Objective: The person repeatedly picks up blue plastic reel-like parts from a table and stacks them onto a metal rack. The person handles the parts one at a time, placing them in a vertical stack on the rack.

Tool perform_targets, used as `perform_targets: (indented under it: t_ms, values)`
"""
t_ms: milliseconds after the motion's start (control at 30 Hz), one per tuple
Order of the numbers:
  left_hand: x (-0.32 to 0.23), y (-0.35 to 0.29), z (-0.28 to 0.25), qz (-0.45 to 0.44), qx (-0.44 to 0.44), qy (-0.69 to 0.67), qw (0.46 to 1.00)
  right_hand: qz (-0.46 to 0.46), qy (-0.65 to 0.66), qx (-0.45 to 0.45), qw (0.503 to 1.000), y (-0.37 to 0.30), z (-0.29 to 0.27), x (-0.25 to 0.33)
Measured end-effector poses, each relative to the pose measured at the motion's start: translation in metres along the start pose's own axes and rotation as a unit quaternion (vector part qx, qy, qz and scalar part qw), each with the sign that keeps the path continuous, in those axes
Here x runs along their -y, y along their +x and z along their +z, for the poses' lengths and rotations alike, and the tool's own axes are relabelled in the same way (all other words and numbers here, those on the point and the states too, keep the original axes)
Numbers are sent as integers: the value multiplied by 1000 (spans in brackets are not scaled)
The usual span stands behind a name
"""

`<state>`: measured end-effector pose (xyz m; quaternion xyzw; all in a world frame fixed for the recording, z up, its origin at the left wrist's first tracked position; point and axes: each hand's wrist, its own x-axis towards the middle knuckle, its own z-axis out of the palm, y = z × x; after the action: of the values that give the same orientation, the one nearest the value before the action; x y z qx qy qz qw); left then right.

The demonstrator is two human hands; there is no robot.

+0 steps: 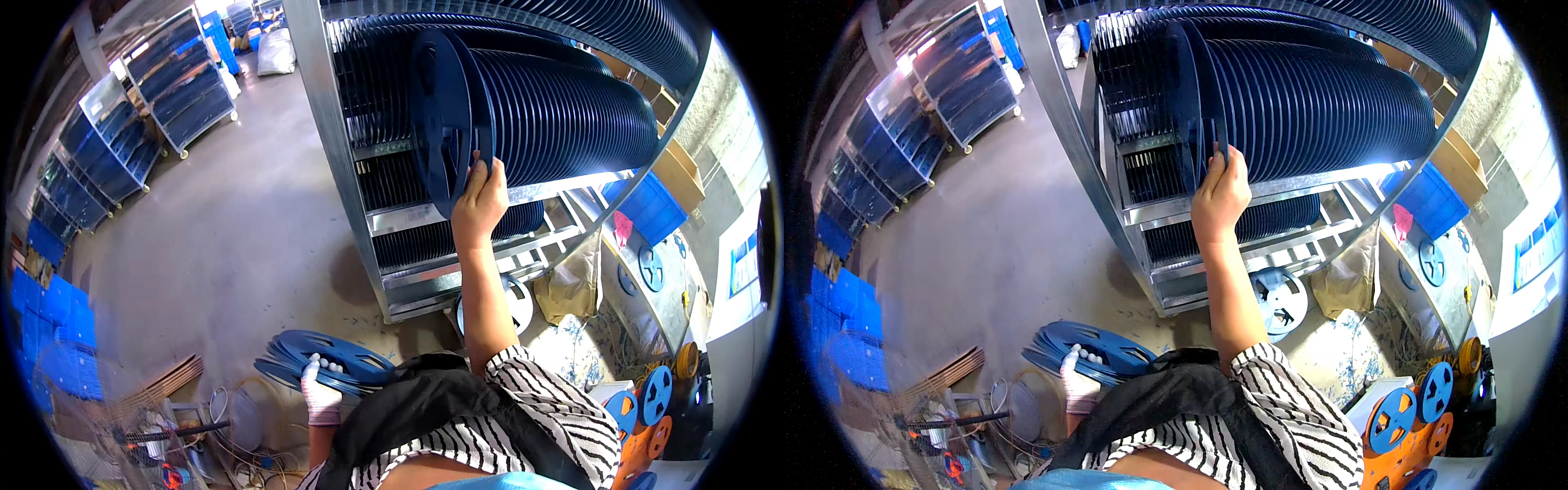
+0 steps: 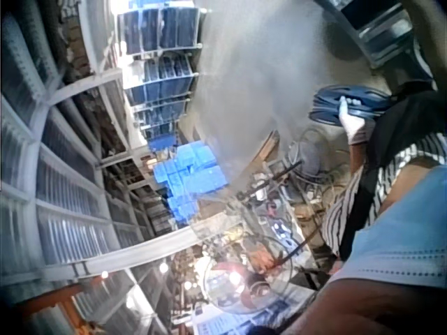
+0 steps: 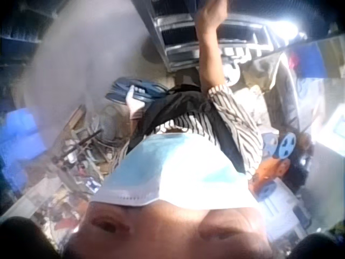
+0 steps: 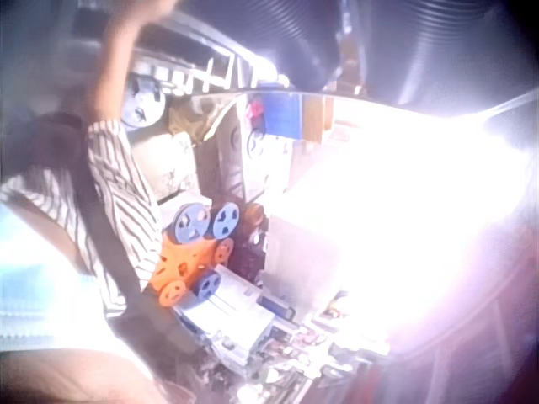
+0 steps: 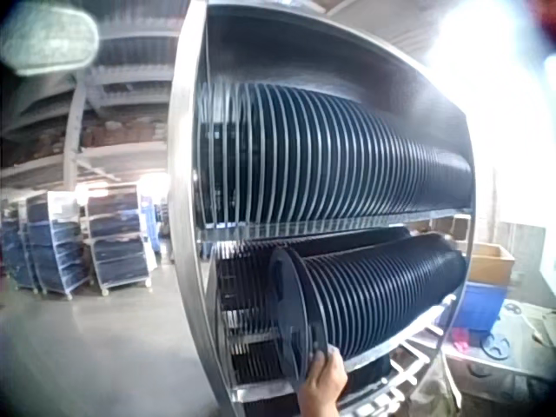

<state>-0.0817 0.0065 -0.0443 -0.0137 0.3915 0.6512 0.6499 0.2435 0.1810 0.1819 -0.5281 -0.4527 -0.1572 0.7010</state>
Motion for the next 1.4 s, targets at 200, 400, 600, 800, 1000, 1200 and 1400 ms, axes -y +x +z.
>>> perform_targets:
  t_ms: [200,400,600,800,1000,1200,1400]
  values:
    - [-7,-2,-2,-12,-45,2,999,-102,-182,-16,978,12,31,-17]
    - [-1,-2,-6,-16,-44,0,999,-162,-322,45,932,-25,43,-92]
    - [8,-29,11,4,17,12,1000,-126,-190,152,962,-80,-1,-95]
    - [-4,-67,60,47,106,41,992,-209,65,617,756,-187,-79,-56]
    - [-25,-100,87,44,229,5,972,-109,261,783,555,-227,-126,-40]
    - [-38,-137,95,50,298,-29,953,-181,325,718,588,-198,-151,-51]
    - [-40,-162,80,52,357,-20,932,-359,273,636,626,-147,-165,-37]
